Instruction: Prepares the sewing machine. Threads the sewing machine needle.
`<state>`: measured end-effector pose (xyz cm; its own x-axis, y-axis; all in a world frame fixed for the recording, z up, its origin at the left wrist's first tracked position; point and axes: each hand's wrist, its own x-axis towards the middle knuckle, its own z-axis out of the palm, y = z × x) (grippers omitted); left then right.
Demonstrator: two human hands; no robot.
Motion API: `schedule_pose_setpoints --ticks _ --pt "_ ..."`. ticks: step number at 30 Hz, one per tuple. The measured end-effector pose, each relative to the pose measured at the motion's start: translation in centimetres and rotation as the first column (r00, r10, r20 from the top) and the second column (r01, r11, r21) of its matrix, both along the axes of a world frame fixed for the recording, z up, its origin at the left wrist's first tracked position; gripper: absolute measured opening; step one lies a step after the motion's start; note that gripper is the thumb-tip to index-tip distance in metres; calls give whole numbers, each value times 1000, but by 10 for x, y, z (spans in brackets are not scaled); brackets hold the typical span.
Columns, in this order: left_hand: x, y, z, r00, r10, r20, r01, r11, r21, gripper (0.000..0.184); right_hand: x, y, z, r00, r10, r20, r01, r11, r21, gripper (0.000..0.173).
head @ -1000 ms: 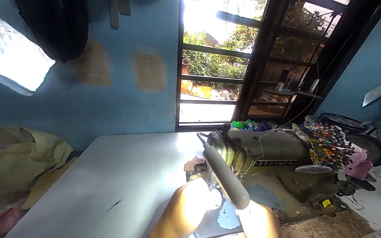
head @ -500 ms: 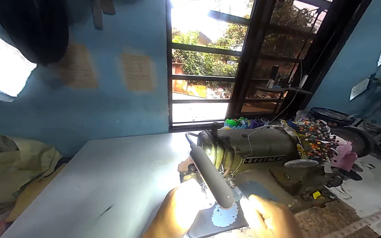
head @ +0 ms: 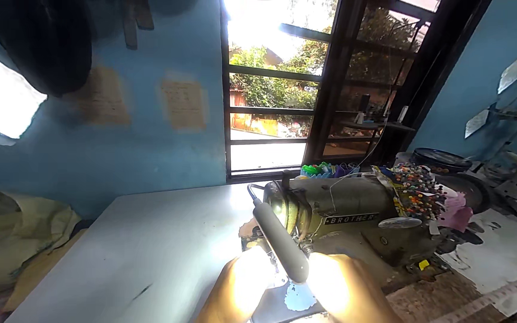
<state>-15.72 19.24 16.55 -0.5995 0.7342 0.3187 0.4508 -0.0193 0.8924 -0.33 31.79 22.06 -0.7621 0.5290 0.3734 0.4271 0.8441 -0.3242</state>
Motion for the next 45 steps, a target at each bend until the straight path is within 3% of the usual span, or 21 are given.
schedule_pose_setpoints --ticks 3,7,11,13,15,18,20,22,23,25,31,35,37,39,40,42,44,45 --pt "-7 0 -15 987 19 -159 -7 997 77 22 -3 3 7 999 -40 4 39 998 49 35" --pt "-4 -2 -13 998 -37 -49 43 992 120 18 0 7 -3 997 71 -21 -67 987 148 27" --pt "-2 -5 -13 996 -85 31 78 982 173 20 5 13 7 999 8 -32 -7 999 43 39" --pt "-3 -6 -16 988 -116 101 95 977 192 18 1 22 -6 979 -4 -205 49 975 216 36" --pt "-4 -6 -18 982 -137 134 106 971 215 14 -2 21 -10 961 36 -273 39 963 265 33" --pt "-6 -5 -21 978 -149 149 115 970 214 12 -4 11 -7 983 98 -157 -83 991 101 25" --pt "-8 -7 -23 987 -132 97 111 975 194 17 0 15 -2 987 139 -84 -147 985 -89 33" --pt "-9 -10 -24 995 -100 27 94 979 182 21 0 23 -7 980 103 -168 -102 995 13 35" --pt "-9 -11 -25 995 -93 25 87 980 177 19 -2 28 -14 964 74 -255 -43 991 127 35" --pt "-10 -11 -28 994 -96 43 87 980 179 15 -4 26 -18 945 31 -325 40 977 208 34" --pt "-19 -10 -37 979 -182 90 154 955 255 14 -8 9 -13 956 133 -260 -95 983 156 21" --pt "-12 -13 -29 979 -146 139 111 966 232 10 -8 21 -16 948 51 -313 20 976 218 32" --pt "-10 -11 -25 977 -148 152 113 969 218 10 -4 17 -13 971 76 -226 -50 991 121 30" --pt "-19 -10 -37 972 -185 143 147 960 240 12 0 14 -7 985 162 -57 -168 977 -134 30" --pt "-21 -9 -38 970 -191 148 153 960 236 14 0 14 -8 981 191 -35 -194 963 -185 30" --pt "-12 -10 -24 975 -165 152 129 966 224 13 0 14 -12 982 162 -101 -173 978 -114 27" --pt "-6 -9 -16 977 -146 157 110 971 213 13 -4 12 -22 973 90 -214 -71 993 96 26" --pt "-6 -8 -16 976 -140 168 105 973 205 11 -5 7 -26 980 67 -185 -49 994 97 26"
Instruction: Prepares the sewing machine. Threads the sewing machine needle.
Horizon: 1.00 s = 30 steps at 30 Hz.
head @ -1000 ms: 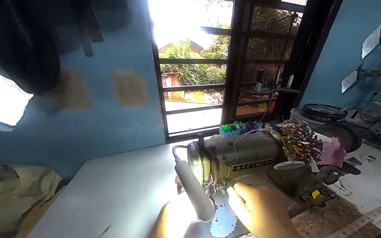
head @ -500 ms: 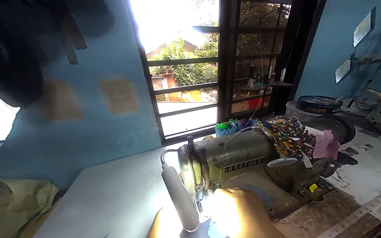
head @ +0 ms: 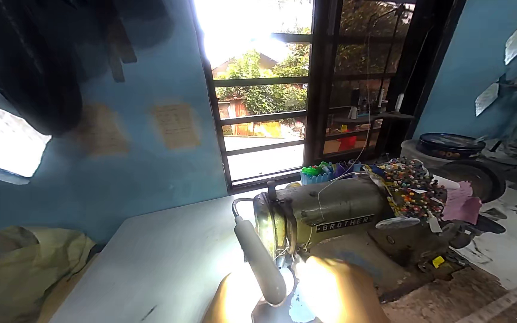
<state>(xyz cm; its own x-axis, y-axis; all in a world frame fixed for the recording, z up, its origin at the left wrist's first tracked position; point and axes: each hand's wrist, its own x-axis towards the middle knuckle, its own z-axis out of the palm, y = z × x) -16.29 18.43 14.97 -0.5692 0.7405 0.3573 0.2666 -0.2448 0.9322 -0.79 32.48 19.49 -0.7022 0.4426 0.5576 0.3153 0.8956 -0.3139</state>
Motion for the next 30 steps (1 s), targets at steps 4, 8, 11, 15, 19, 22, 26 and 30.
schedule_pose_setpoints --ticks 4,8,11,15,19,22,26,30 --pt "-4 3 0 1000 4 21 -3 1000 -17 10 5 -21 -12 992 78 97 -57 978 -202 31" --pt "-1 4 1 999 15 -39 -15 1000 -3 8 -3 -19 -11 987 -48 -156 43 999 -34 16" --pt "-2 5 1 996 28 -81 -30 999 -21 5 -6 -25 -13 992 -52 117 62 994 -85 24" --pt "-4 3 1 993 58 -98 -61 998 -26 10 -5 -31 -18 996 -32 -84 17 985 -170 22" --pt "-5 1 0 958 147 -248 -146 989 21 19 -17 -40 -15 993 -120 4 119 978 -172 25" --pt "-14 -1 -5 895 190 -403 -149 980 131 23 -19 -45 -28 982 -46 185 78 983 -167 28" --pt "-19 1 -9 867 199 -458 -147 978 148 25 -26 -38 -33 993 -89 78 116 875 -470 31" --pt "-17 0 -8 870 204 -449 -176 979 104 20 -33 -16 -27 779 122 615 302 786 -540 51"
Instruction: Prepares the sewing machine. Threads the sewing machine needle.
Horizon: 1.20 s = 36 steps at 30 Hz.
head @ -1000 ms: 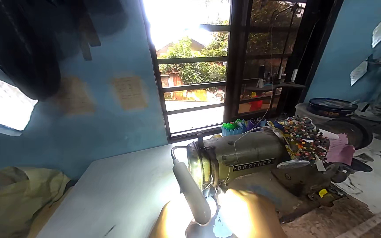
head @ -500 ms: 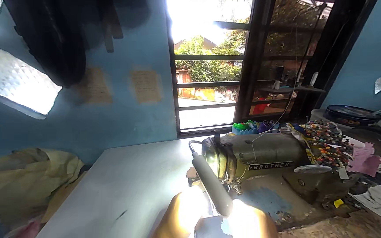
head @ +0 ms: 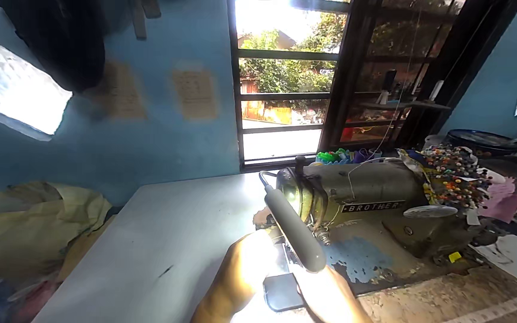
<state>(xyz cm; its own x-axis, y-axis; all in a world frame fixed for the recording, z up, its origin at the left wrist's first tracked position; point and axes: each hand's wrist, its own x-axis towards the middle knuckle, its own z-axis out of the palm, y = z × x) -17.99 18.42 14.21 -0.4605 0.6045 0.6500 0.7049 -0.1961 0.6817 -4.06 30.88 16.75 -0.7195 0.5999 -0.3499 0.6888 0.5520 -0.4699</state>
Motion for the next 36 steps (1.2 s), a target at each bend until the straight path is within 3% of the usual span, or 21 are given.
schedule_pose_setpoints --ticks 2,4,5,6,8,10,15,18,19,20,22,25,27,29,31,33,36 --pt "0 0 -1 999 8 39 -8 1000 -11 20 6 1 -2 988 -39 -151 34 999 -30 47" --pt "0 1 0 998 15 56 -13 1000 -26 22 8 -4 -15 877 -106 -469 86 994 -65 36" --pt "0 1 0 998 13 58 -11 999 -35 23 5 -5 -17 848 -112 -518 91 994 -66 36" --pt "1 1 0 998 12 60 -9 999 -45 22 4 -4 -17 878 -96 -468 86 995 -43 39" --pt "1 2 0 997 -1 71 5 999 -51 22 0 4 -9 986 -43 -163 48 999 26 47" --pt "0 2 2 997 2 73 3 998 -61 22 -3 10 -2 1000 -12 12 11 997 74 50" --pt "3 3 2 1000 21 19 -20 996 -81 21 -1 12 -7 966 39 -254 -18 996 85 42" --pt "3 3 3 999 20 42 -17 996 -85 20 -3 9 -5 949 302 -91 -296 952 77 44" --pt "3 3 3 999 24 45 -20 996 -89 20 -1 8 -7 943 324 -82 -317 945 82 45" --pt "3 3 4 999 23 48 -19 996 -90 19 1 6 -13 946 289 -146 -268 952 148 44" --pt "3 2 4 999 28 47 -24 995 -95 19 3 6 -21 936 68 -344 2 980 198 40" --pt "3 1 5 999 40 23 -38 995 -87 19 5 3 -13 907 -100 -409 214 946 244 34" --pt "4 1 6 999 50 -2 -50 996 -79 20 5 -4 -19 897 1 -442 178 914 365 32" --pt "4 1 7 999 49 -7 -49 996 -77 21 4 -10 -31 864 272 -424 0 842 540 31" --pt "3 1 7 999 39 5 -38 995 -90 20 7 -20 -23 878 352 -325 -178 869 461 33" --pt "3 0 8 999 37 10 -36 995 -97 18 9 -26 -23 861 309 -403 -51 842 537 31" --pt "4 0 8 999 41 -3 -41 995 -86 17 5 -20 -28 743 284 -606 289 681 673 28"
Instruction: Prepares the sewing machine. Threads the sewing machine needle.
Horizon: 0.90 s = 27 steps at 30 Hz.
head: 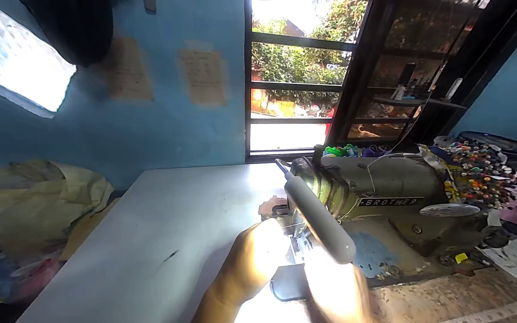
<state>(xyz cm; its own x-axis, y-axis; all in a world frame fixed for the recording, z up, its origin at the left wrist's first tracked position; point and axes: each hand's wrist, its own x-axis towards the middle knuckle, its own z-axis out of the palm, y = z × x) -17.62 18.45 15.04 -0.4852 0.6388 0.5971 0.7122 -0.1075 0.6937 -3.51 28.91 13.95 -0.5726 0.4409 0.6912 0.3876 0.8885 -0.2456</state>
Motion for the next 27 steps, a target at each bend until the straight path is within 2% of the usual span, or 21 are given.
schedule_pose_setpoints --ticks 2,4,6,7,10,11,13,15,16,19,20,22,24,25,27 --pt "1 1 -2 1000 -5 2 5 1000 12 17 -2 5 -3 998 -49 -26 51 997 56 29" --pt "0 1 -3 1000 -17 20 16 1000 6 17 -2 5 -8 985 -69 157 56 995 84 27" --pt "0 0 -2 1000 -12 12 12 1000 6 17 2 0 -5 934 -44 356 56 998 -25 28" --pt "0 0 -1 1000 -7 0 7 1000 10 18 4 -1 -3 943 -40 331 54 998 -33 28" --pt "-1 0 -3 999 -15 41 15 1000 2 17 1 1 -3 996 -69 62 68 997 20 27" --pt "-1 1 -4 998 -23 58 23 1000 -5 15 -2 4 -4 997 -77 29 76 996 42 29" --pt "-1 3 -4 997 -29 71 30 999 -11 16 -3 9 -8 985 -75 156 62 994 89 28" --pt "-1 2 -3 998 -20 57 21 1000 -20 18 0 7 -9 950 -36 309 32 999 20 28" --pt "-2 2 -2 999 -16 45 17 1000 -12 19 1 6 -7 953 -29 302 33 999 -6 29" --pt "-1 2 -2 998 -15 57 16 1000 -17 18 -3 8 -5 998 -48 30 47 999 28 29" --pt "-1 2 -4 997 -22 80 24 999 -25 17 -4 9 -6 999 -41 17 41 999 14 29" --pt "1 3 -4 995 -17 98 20 999 -33 18 -4 12 -7 990 -30 141 34 999 -20 28" --pt "1 2 -4 997 -1 83 3 1000 -27 21 0 12 0 977 -30 210 59 989 -134 29" --pt "0 3 -4 998 9 69 -8 1000 -21 21 4 13 7 981 -33 191 74 974 -213 29" --pt "0 3 -6 998 17 61 -16 1000 -16 21 11 22 4 996 -74 42 81 975 -206 24"
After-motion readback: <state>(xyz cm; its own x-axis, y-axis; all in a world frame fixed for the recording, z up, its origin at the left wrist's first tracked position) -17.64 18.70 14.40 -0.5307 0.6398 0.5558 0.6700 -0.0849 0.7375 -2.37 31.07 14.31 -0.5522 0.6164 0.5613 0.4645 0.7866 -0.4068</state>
